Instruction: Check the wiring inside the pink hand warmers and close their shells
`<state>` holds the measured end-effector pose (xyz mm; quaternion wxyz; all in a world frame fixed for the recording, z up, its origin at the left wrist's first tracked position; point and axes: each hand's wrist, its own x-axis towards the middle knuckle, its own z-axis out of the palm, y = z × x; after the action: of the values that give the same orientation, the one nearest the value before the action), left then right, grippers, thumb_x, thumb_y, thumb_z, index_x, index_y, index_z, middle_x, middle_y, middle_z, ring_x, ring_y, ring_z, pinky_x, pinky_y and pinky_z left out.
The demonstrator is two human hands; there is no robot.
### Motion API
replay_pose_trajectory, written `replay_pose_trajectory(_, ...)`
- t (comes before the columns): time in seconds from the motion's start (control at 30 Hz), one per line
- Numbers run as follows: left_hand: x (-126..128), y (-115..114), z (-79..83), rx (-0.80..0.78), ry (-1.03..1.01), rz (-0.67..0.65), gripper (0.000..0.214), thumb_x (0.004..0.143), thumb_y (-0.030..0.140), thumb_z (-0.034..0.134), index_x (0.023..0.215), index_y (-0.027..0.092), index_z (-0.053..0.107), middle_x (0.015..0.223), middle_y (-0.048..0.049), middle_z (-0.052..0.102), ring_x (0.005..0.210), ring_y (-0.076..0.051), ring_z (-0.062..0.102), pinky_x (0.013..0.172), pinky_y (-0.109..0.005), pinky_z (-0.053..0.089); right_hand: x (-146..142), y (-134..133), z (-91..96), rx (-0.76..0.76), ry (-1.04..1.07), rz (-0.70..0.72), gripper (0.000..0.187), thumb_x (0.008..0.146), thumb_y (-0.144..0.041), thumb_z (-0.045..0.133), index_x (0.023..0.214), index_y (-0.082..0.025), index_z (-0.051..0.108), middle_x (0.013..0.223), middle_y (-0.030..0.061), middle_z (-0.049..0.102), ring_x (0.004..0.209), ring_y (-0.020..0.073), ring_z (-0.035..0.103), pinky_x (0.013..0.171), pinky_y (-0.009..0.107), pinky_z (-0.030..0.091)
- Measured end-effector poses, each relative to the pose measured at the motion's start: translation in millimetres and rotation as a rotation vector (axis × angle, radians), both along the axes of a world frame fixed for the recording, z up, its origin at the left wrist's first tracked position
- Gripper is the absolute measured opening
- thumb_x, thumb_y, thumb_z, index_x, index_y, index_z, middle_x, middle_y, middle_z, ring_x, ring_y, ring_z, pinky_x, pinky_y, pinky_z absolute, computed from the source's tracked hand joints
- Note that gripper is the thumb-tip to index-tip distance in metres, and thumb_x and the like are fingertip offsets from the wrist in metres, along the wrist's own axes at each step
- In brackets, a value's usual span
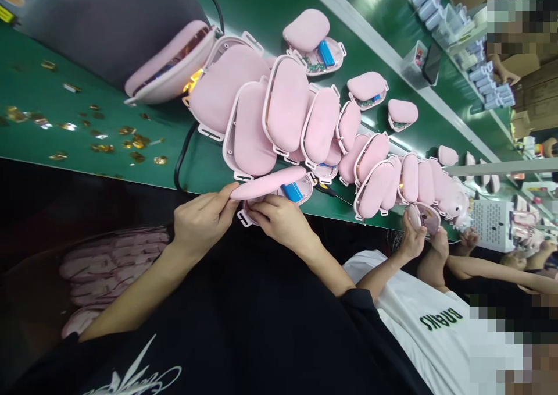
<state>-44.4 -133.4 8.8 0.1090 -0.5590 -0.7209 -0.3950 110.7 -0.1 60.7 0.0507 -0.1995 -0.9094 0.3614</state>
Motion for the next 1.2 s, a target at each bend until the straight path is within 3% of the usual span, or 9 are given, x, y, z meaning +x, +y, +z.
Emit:
replay_pose_trajectory(0.17, -0.2, -0.5, 3.5, -0.007, 0.028, 0.000, 0.028, 0.107, 0.019, 0.065, 0.134, 0.011, 0.070, 0.082, -0.0052, 0.081, 0.064, -0.020, 0.074, 0.064, -0.031, 0.050, 9.6, 18.4, 13.2, -0.147, -0.054, -0.066, 0.010, 0.101, -0.021, 0.073, 0.104, -0.020, 0.083, 0.103, 0.0056, 0.084, 0.087, 0.0176, 0.078, 0.083, 0.029, 0.063)
replay_pose_trajectory(0.3, 0.1, 0.5, 14.8, -0.005, 0.081, -0.029, 0.028, 0.108, 0.017, 0.064, 0.136, 0.012, 0.067, 0.080, -0.0032, 0.080, 0.063, -0.018, 0.072, 0.060, -0.031, 0.048, 18.1, 33.9, 21.6, -0.282, -0.112, -0.093, 0.012, 0.102, -0.020, 0.073, 0.106, -0.022, 0.085, 0.102, 0.0038, 0.086, 0.091, 0.0186, 0.081, 0.086, 0.029, 0.062)
replay_pose_trajectory(0.47, -0.5, 4.7, 22.0, 0.021, 0.133, -0.058, 0.034, 0.107, 0.017, 0.066, 0.140, 0.011, 0.065, 0.072, -0.0006, 0.074, 0.056, -0.017, 0.066, 0.055, -0.032, 0.044, 19.0, 35.0, 15.0, -0.202, -0.115, -0.064, 0.011, 0.101, -0.020, 0.076, 0.106, -0.021, 0.086, 0.101, 0.0050, 0.087, 0.092, 0.0202, 0.081, 0.086, 0.029, 0.062)
replay_pose_trajectory(0.7, -2.0, 6.8, 17.4, 0.020, 0.097, -0.072, 0.046, 0.107, 0.017, 0.066, 0.152, 0.013, 0.060, 0.075, -0.0011, 0.076, 0.060, -0.019, 0.069, 0.058, -0.032, 0.046, 19.0, 29.1, -0.9, -0.004, -0.104, 0.005, 0.016, 0.104, -0.018, 0.070, 0.113, -0.019, 0.084, 0.110, 0.0088, 0.085, 0.100, 0.0228, 0.080, 0.091, 0.032, 0.062)
replay_pose_trajectory(0.9, -1.1, 5.8, 15.7, 0.006, 0.078, -0.067, 0.049, 0.107, 0.018, 0.064, 0.156, 0.017, 0.058, 0.077, -0.0008, 0.077, 0.061, -0.019, 0.071, 0.059, -0.032, 0.048, 23.2, 29.8, -7.9, 0.038, -0.118, 0.040, 0.020, 0.106, -0.018, 0.066, 0.117, -0.021, 0.082, 0.113, 0.0089, 0.084, 0.101, 0.0226, 0.079, 0.093, 0.033, 0.063)
replay_pose_trajectory(1.2, -1.7, 6.3, 16.4, 0.006, 0.081, -0.065, 0.051, 0.108, 0.017, 0.063, 0.158, 0.018, 0.056, 0.076, -0.0009, 0.077, 0.061, -0.020, 0.071, 0.059, -0.032, 0.048, 25.9, 25.7, 4.2, 0.166, -0.170, 0.111, 0.024, 0.108, -0.019, 0.060, 0.120, -0.021, 0.081, 0.115, 0.0115, 0.080, 0.102, 0.0234, 0.076, 0.091, 0.035, 0.063)
